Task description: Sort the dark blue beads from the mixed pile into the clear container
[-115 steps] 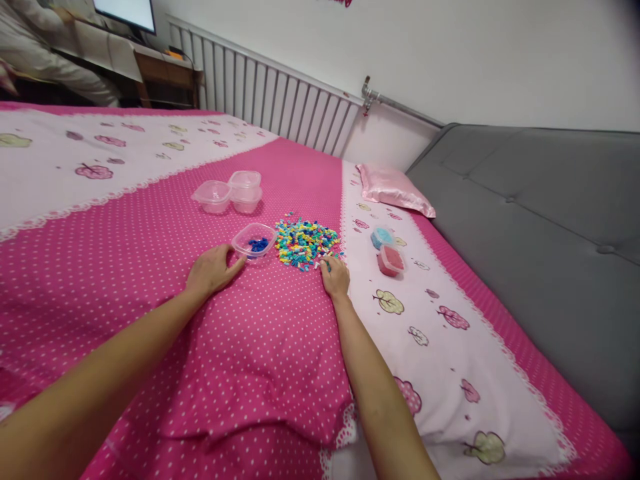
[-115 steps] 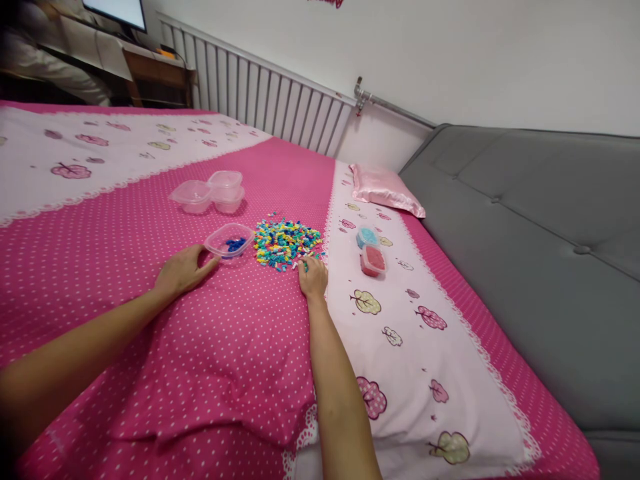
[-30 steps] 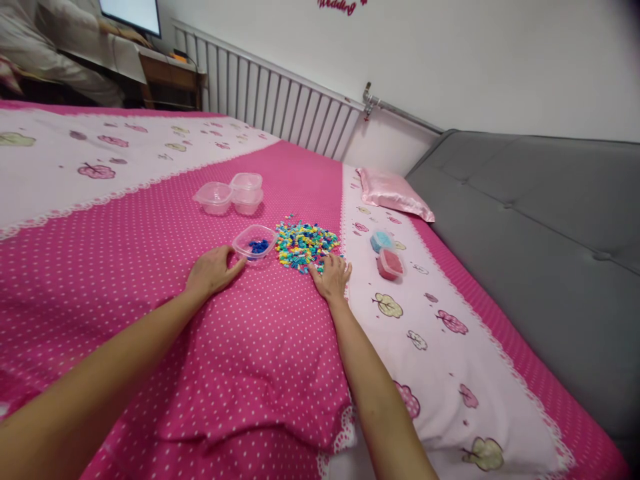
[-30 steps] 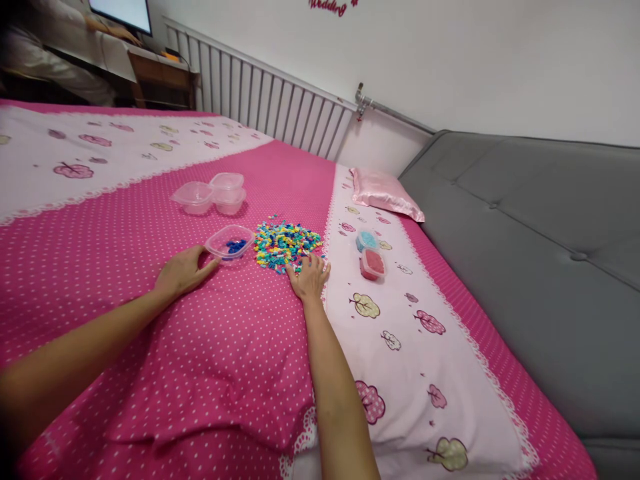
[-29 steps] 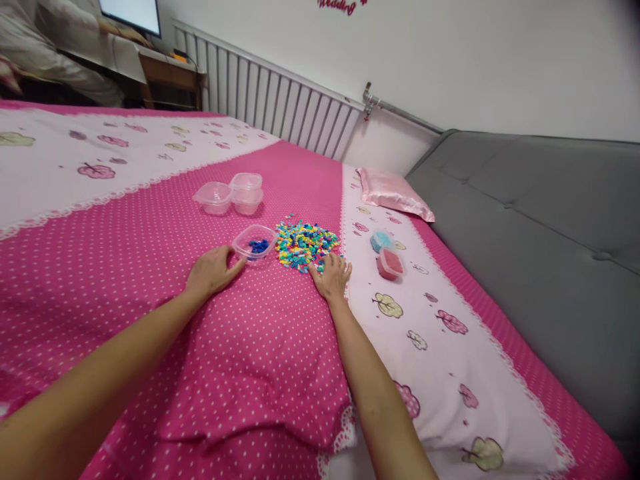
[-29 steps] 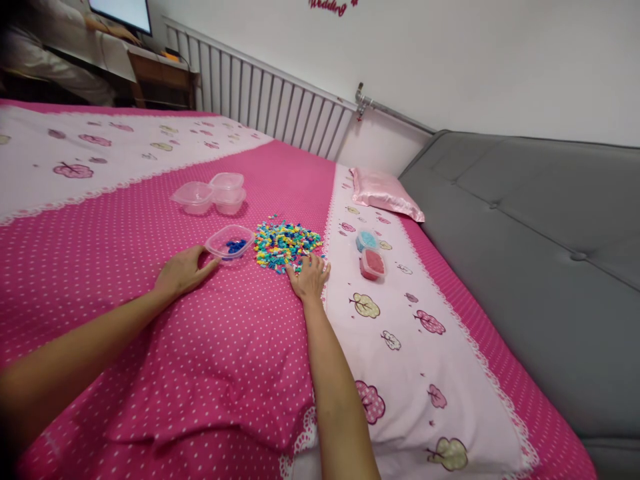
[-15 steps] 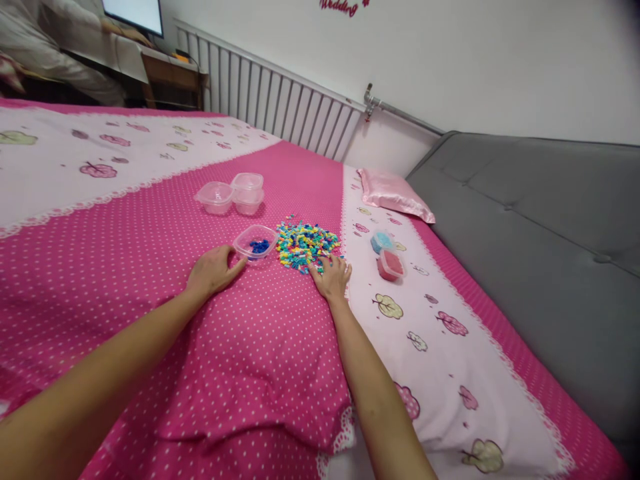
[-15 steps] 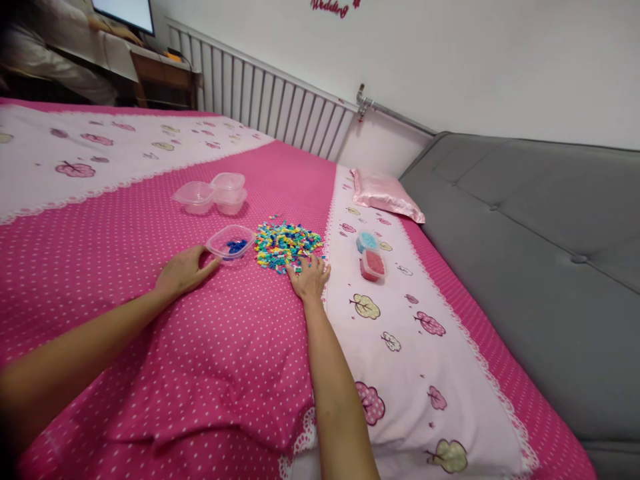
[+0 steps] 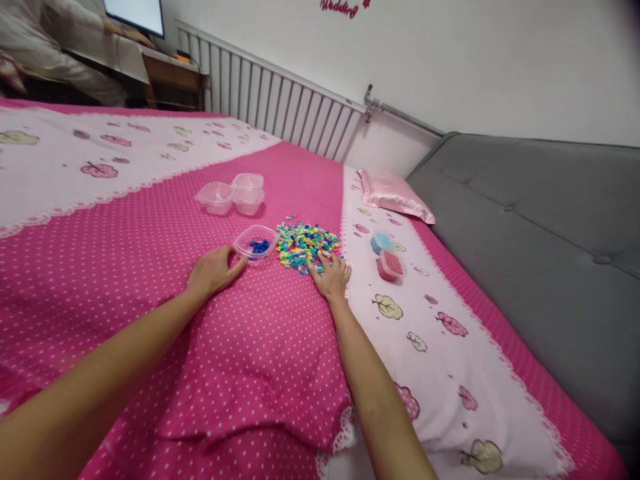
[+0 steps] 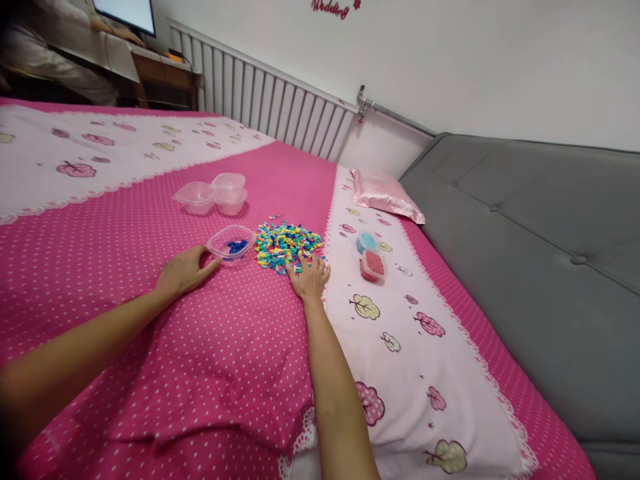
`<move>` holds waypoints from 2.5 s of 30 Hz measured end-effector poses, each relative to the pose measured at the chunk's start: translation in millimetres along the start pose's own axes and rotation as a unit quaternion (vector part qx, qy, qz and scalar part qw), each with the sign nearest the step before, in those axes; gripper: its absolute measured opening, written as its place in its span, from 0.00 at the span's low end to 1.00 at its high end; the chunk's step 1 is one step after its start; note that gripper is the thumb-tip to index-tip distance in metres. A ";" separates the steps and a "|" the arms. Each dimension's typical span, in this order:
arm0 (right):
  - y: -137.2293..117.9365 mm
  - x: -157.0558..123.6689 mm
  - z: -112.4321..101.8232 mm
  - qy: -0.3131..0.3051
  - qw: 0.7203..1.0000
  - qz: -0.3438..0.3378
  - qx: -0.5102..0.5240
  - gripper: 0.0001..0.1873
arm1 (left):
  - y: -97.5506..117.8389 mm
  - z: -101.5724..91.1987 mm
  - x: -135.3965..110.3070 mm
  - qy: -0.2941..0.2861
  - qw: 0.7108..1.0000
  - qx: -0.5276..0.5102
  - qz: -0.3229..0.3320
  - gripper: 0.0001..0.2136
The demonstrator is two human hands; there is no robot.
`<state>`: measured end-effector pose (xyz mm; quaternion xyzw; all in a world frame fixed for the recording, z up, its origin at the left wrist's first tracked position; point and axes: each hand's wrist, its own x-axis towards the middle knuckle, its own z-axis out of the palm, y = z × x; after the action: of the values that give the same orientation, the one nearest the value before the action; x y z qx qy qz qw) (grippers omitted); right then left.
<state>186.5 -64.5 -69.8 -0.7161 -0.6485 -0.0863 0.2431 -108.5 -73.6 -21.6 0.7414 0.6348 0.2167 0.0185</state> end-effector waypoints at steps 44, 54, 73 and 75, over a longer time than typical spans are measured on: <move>5.7 3.2 2.6 -0.012 0.999 -0.033 0.013 0.26 | 0.4 -0.1 -0.4 -0.002 1.000 0.005 0.001 0.26; 4.5 2.9 0.7 -0.019 0.999 -0.026 0.012 0.26 | 1.7 -1.4 0.4 -0.009 1.000 0.001 -0.006 0.26; 10.7 6.3 -1.2 0.068 0.992 0.021 0.102 0.25 | -13.1 -3.3 -7.0 0.287 0.918 -0.255 -0.101 0.16; 12.6 7.7 -2.2 0.079 0.987 0.028 0.134 0.25 | -0.9 -5.1 -10.2 0.359 0.883 -0.292 -0.079 0.14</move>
<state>200.3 -59.2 -67.5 -0.6859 -0.6128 -0.0479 0.3895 -112.1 -84.4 -20.3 0.5211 0.5629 0.6412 0.0223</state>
